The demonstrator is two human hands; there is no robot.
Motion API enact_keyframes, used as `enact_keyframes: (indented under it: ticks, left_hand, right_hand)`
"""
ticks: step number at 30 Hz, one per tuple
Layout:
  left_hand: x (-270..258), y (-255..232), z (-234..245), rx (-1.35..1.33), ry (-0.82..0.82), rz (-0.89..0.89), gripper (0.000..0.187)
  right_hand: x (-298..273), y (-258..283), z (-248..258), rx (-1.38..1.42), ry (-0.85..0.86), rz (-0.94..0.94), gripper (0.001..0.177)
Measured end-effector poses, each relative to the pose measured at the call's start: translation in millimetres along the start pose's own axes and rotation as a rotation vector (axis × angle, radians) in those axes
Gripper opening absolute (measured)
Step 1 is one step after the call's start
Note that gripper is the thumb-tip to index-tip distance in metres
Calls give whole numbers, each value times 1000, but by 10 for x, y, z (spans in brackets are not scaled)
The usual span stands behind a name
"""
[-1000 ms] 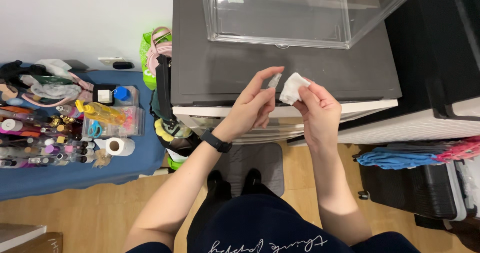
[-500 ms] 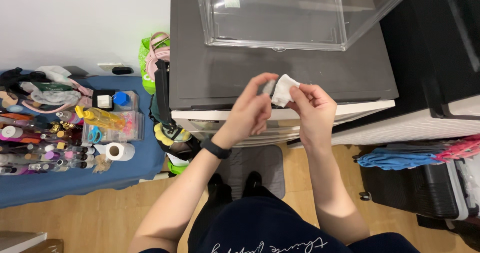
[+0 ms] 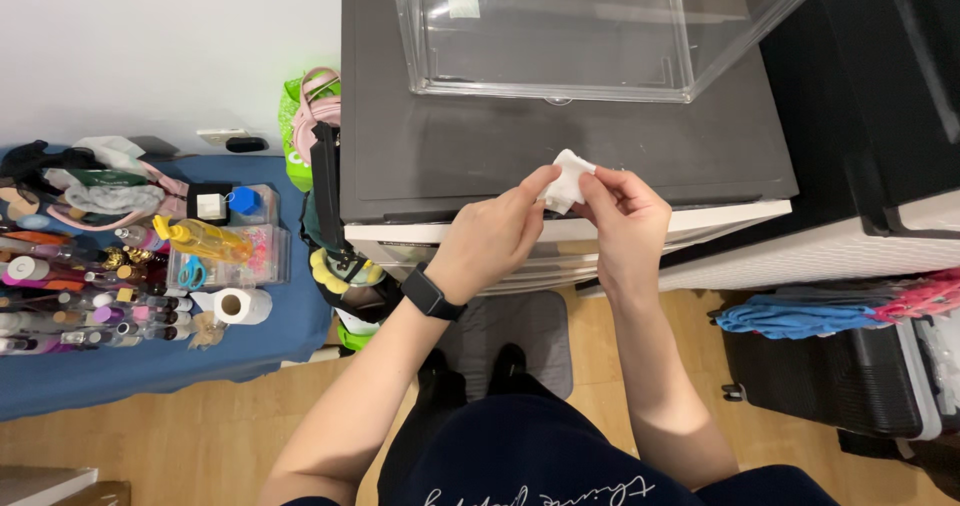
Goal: The person cleans a clear plastic storage container by spraying liquid from a small bottle onto a white wipe and wiping the exterior and interior surfaces. The person repeatedly sprays and wipes different sections of the container, including the front, sides, and inside, while standing in a room with a table of cosmetics and a drawer unit.
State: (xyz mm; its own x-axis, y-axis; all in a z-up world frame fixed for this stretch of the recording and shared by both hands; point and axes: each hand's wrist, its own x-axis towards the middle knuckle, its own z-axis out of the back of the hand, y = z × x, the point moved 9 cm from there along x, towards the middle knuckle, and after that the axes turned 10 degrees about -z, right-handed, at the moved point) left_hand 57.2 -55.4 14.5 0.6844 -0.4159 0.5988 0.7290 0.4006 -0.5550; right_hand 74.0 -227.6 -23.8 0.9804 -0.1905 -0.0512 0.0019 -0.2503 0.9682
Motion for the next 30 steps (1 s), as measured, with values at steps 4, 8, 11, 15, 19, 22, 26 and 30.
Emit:
enact_keyframes:
  ticks: [4, 8, 11, 15, 19, 22, 26, 30]
  left_hand:
    - [2, -26, 27, 26, 32, -1, 48]
    - [-33, -90, 24, -58, 40, -16, 45]
    - [-46, -25, -20, -107, 72, 54, 47]
    - [-65, 28, -5, -157, 63, 80, 46]
    - [-85, 33, -16, -167, 68, 74, 46]
    - [-84, 8, -37, -164, 70, 46, 46]
    - [-125, -3, -74, -181, 86, 42, 44]
    - [-147, 38, -97, -204, 94, 85, 44]
  right_hand:
    - [43, 4, 0, 4, -10, -4, 12]
    - [105, -9, -20, 24, 4, -18, 12]
    - [130, -35, -32, 24, 23, -41, 12]
    - [98, -60, -57, 29, 65, -53, 12]
    - [74, -73, -54, 6, 77, -62, 13]
    - [84, -73, -54, -1, 72, -64, 13]
    - [87, -129, -44, -11, 61, -84, 13]
    - [106, -274, -29, 14, 76, -132, 12]
